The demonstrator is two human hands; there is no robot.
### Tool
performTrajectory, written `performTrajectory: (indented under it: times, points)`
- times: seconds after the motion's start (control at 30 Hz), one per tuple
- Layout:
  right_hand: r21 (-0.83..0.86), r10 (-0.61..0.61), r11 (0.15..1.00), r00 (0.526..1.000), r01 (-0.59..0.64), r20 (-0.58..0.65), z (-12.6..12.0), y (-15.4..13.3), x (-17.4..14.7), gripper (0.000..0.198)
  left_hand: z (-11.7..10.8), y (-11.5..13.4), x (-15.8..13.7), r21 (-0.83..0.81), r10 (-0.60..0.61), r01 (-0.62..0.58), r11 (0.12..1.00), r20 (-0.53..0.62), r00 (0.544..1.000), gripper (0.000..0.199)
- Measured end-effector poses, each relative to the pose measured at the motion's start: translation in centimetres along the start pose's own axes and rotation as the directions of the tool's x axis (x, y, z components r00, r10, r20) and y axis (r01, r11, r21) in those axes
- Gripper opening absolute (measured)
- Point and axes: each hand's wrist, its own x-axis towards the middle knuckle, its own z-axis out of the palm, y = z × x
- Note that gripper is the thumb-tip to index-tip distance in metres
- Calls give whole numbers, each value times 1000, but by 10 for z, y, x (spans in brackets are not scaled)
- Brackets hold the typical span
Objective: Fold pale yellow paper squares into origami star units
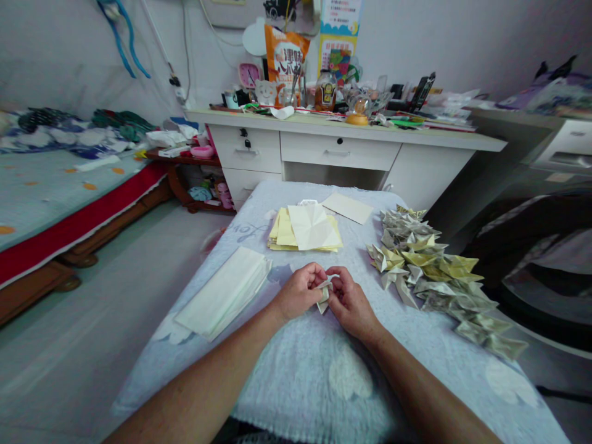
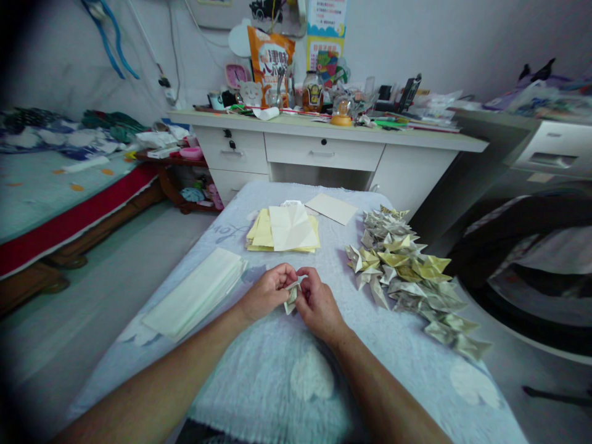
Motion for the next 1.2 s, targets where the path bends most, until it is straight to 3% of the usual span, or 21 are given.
performTrajectory:
  times: [0.73,0.9,1.2]
  points:
    - [21,-43,999,999,43,-3,-5,0,-1,30,-1,-1,-1,-41,-13,12,999,-6,1000,24]
    - [49,-69,996,997,71,-37,-9,-3,-2,21,0,-2,0,-62,-26,26,998,-3,1000,19]
    - [-51,-98,994,986,92,-137,-9,-3,-2,12,1,-4,0,4,-9,9,1000,31,999,14]
